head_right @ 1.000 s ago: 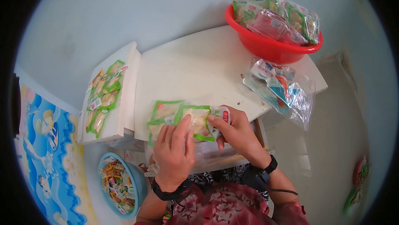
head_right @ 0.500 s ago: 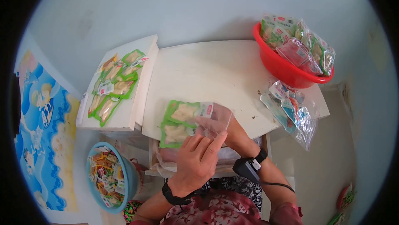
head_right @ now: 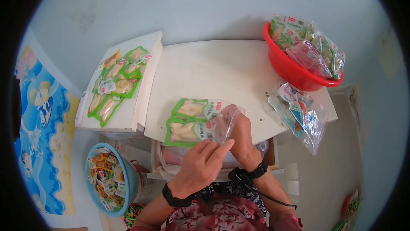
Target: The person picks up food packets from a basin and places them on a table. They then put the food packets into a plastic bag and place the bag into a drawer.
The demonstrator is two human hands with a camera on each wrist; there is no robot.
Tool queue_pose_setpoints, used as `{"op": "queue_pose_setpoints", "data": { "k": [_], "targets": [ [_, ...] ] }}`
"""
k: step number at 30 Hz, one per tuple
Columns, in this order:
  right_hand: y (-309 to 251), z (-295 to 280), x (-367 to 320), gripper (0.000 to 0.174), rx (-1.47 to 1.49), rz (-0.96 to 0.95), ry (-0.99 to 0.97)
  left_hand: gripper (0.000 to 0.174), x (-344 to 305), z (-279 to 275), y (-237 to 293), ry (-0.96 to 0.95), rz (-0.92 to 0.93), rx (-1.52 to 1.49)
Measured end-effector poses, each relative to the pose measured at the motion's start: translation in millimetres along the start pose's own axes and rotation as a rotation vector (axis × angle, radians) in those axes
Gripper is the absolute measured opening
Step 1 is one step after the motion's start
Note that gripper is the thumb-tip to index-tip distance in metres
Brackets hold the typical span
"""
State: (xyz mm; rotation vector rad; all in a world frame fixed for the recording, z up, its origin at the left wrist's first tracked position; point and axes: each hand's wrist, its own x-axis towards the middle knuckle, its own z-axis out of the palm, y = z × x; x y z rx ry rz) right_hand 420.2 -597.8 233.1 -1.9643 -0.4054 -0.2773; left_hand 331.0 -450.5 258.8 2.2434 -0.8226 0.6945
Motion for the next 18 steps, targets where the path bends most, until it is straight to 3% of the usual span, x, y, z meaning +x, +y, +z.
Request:
{"op": "queue_pose_setpoints", "data": {
  "k": [2,6,8,11,14,18],
  "targets": [
    [-3.2,-8.2,-0.5,0.015,0.006,0.066,-0.031,0.052,-1.3,-3.6,-2.5,0.010,0.001,-0.014],
    [0.0,-22.0,-11.1,0.010,0.133,0.190,-0.047,0.046,1.0,-36.2,-11.3,0.106,-0.177,0.224],
    [7.3,-27.2,-16.6,0.013,0.062,0.083,-0.001,0.046,7.4,-48.8,-22.4,0.076,-0.260,0.413],
    [3.2,-34.1,-18.1,0.017,-0.043,0.017,0.041,0.047,-4.4,-39.9,-39.8,-0.199,-0.298,0.460],
    [11.3,-34.5,-18.9,0.017,-0.054,-0.052,0.118,0.045,-3.8,-41.8,-34.2,-0.125,-0.292,0.408],
    [7.3,-40.9,-31.8,0.015,0.185,-0.025,0.210,0.042,-7.4,-73.7,-32.2,0.193,-0.259,0.352]
  ]
}}
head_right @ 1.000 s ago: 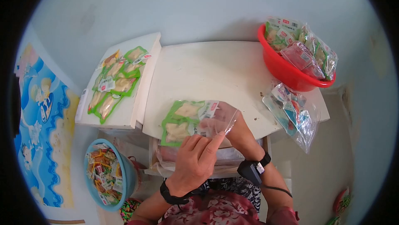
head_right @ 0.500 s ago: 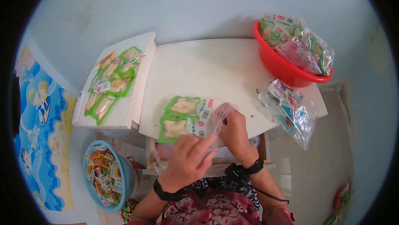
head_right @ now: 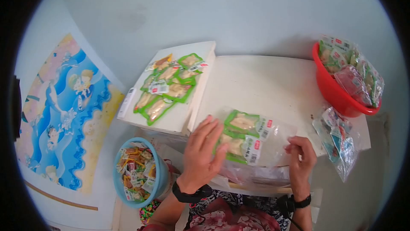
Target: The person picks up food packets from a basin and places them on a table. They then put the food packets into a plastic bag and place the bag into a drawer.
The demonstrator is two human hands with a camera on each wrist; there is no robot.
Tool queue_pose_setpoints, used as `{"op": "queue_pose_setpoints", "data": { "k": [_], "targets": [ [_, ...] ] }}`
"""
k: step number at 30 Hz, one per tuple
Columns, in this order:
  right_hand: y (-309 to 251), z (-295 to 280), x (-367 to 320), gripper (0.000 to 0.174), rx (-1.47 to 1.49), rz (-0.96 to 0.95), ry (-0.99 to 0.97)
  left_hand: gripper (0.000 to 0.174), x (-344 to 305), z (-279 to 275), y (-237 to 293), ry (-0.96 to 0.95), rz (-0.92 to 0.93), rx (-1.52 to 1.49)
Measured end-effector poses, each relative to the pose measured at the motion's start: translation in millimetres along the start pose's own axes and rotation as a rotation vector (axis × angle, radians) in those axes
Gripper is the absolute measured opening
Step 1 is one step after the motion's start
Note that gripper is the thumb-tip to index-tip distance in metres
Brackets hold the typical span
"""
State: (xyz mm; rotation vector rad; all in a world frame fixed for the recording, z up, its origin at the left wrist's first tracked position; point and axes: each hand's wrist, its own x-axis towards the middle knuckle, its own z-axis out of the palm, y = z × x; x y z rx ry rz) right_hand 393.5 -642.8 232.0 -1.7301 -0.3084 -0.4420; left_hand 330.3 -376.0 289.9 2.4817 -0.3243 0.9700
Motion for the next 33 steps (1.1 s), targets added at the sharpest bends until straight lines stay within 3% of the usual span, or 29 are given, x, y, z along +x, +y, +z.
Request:
{"op": "queue_pose_setpoints", "data": {
  "k": [4,7,12,18,21,27,30,33],
  "targets": [
    [5.5,-8.0,-13.5,0.017,0.107,0.065,0.084,0.038,1.2,-46.1,-30.1,0.257,-0.029,0.242],
    [8.7,-9.7,-21.6,0.016,0.122,0.142,0.097,0.039,4.5,-66.4,-60.4,0.297,-0.121,0.361],
    [7.8,-6.1,-22.3,0.016,0.135,0.135,0.069,0.049,37.3,-85.8,-98.2,0.133,-0.193,0.496],
    [6.1,-7.2,-20.6,0.018,0.145,0.133,0.043,0.052,77.5,-73.6,-144.0,-0.008,-0.144,0.533],
    [8.6,-10.3,-21.6,0.018,0.155,0.143,0.022,0.050,89.7,-85.0,-141.9,-0.282,-0.354,0.465],
    [3.6,-11.8,-19.3,0.019,0.136,0.121,-0.007,0.028,83.4,-99.0,-176.1,-0.105,-0.405,0.682],
    [4.5,-13.5,-19.4,0.018,0.147,0.134,0.001,0.021,83.4,-120.0,-164.6,0.184,-0.375,0.431],
    [4.7,-14.5,-16.9,0.015,0.212,0.176,0.028,0.024,85.5,-132.5,-112.0,0.212,-0.327,0.095]
  ]
}}
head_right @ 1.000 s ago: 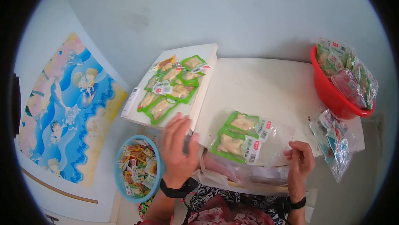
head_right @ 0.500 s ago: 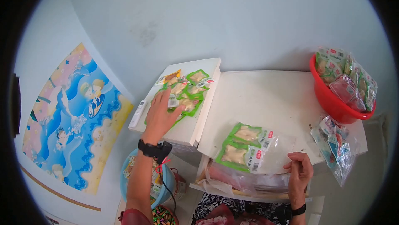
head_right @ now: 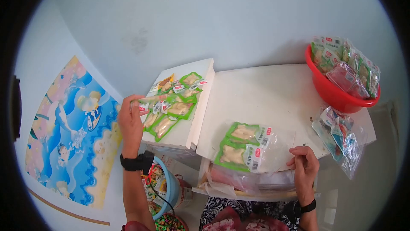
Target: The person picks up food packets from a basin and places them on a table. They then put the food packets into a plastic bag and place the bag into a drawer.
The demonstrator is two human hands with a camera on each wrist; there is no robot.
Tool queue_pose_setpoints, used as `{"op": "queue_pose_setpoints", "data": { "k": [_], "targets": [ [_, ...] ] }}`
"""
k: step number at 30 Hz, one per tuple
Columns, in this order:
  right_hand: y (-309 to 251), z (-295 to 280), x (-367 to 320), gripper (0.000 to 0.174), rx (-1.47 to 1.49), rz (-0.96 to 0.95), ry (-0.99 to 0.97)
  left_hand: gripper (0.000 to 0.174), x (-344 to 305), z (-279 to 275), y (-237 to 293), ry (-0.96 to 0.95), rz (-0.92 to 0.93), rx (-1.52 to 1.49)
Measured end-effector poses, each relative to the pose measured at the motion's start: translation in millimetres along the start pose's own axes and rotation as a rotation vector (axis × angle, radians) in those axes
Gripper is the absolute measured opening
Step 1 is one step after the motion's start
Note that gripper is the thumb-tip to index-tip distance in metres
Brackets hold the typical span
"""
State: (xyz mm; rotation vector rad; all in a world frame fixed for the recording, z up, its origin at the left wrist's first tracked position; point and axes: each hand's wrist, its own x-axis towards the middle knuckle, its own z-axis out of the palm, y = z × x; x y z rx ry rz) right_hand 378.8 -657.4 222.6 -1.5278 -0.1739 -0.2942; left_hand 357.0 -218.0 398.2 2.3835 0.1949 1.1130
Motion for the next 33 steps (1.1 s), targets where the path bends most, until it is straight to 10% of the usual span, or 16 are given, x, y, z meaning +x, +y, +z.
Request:
{"op": "queue_pose_setpoints", "data": {
  "k": [7,11,14,20,23,33],
  "targets": [
    [-49.6,6.6,-1.8,0.014,0.091,0.020,-0.120,0.024,-51.0,30.2,75.4,-0.503,0.457,-0.642],
    [-76.8,13.4,0.7,0.053,-0.010,-0.208,-0.490,0.028,-79.2,74.0,105.8,-0.824,0.582,-0.852],
    [-95.8,4.0,-1.2,0.069,0.019,0.184,-0.787,0.025,-93.0,93.1,126.4,-1.017,0.632,-0.941],
    [-67.2,-17.3,-28.6,0.040,0.459,0.519,-0.995,0.022,-132.9,112.8,149.7,-1.254,0.519,-1.167],
    [-53.4,-34.9,-30.1,0.029,0.254,0.460,-1.094,0.030,-160.9,120.3,156.3,-1.050,0.441,-1.023],
    [-49.7,-81.3,-27.0,0.043,0.349,0.314,0.164,0.032,-166.6,128.8,148.4,-0.500,0.302,-0.311]
  ]
}}
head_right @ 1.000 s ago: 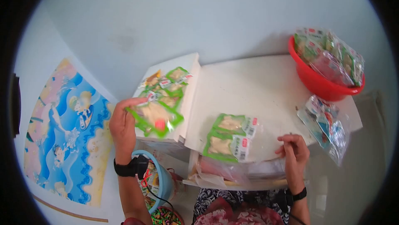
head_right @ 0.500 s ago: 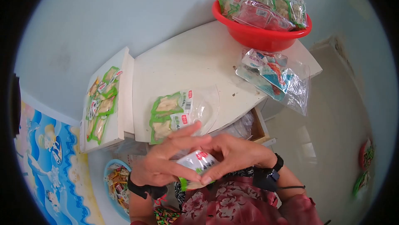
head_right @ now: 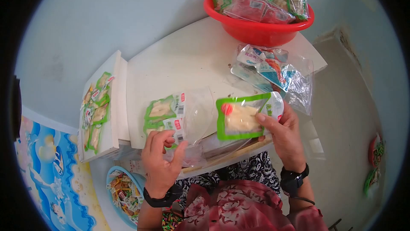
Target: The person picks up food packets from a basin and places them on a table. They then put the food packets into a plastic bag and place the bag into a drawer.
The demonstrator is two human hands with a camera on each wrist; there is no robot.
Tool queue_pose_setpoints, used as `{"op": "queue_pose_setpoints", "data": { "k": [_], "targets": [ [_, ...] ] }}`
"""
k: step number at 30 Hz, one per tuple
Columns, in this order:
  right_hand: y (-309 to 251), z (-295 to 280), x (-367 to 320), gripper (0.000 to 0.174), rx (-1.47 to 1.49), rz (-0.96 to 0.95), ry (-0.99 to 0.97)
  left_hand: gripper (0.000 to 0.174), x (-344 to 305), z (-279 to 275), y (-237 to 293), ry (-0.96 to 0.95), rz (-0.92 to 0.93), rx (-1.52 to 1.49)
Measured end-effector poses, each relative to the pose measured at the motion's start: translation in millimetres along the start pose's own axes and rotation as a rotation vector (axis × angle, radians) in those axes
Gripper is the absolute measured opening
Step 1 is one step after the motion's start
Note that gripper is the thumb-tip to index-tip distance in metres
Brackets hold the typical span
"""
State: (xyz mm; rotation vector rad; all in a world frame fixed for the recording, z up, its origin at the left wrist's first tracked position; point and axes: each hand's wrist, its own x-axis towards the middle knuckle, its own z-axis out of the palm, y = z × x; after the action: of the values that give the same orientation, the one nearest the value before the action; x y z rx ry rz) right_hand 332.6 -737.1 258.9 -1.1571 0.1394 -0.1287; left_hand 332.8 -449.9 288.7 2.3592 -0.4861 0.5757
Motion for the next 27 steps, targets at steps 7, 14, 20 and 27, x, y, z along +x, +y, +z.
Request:
{"op": "queue_pose_setpoints", "data": {
  "k": [7,14,20,27],
  "targets": [
    [21.8,34.5,9.3,0.037,-0.030,0.026,0.029,0.034,19.2,22.5,15.7,0.038,0.044,0.176],
    [31.9,54.8,25.1,0.036,-0.019,0.074,-0.171,0.022,15.0,34.6,8.5,0.034,0.044,0.165],
    [29.3,80.0,31.1,0.039,0.049,0.178,-0.311,0.018,17.7,33.0,19.0,0.136,0.105,0.140],
    [44.0,106.4,45.8,0.038,0.066,0.216,-0.465,0.024,13.2,29.0,17.0,0.159,0.159,0.127]
  ]
}}
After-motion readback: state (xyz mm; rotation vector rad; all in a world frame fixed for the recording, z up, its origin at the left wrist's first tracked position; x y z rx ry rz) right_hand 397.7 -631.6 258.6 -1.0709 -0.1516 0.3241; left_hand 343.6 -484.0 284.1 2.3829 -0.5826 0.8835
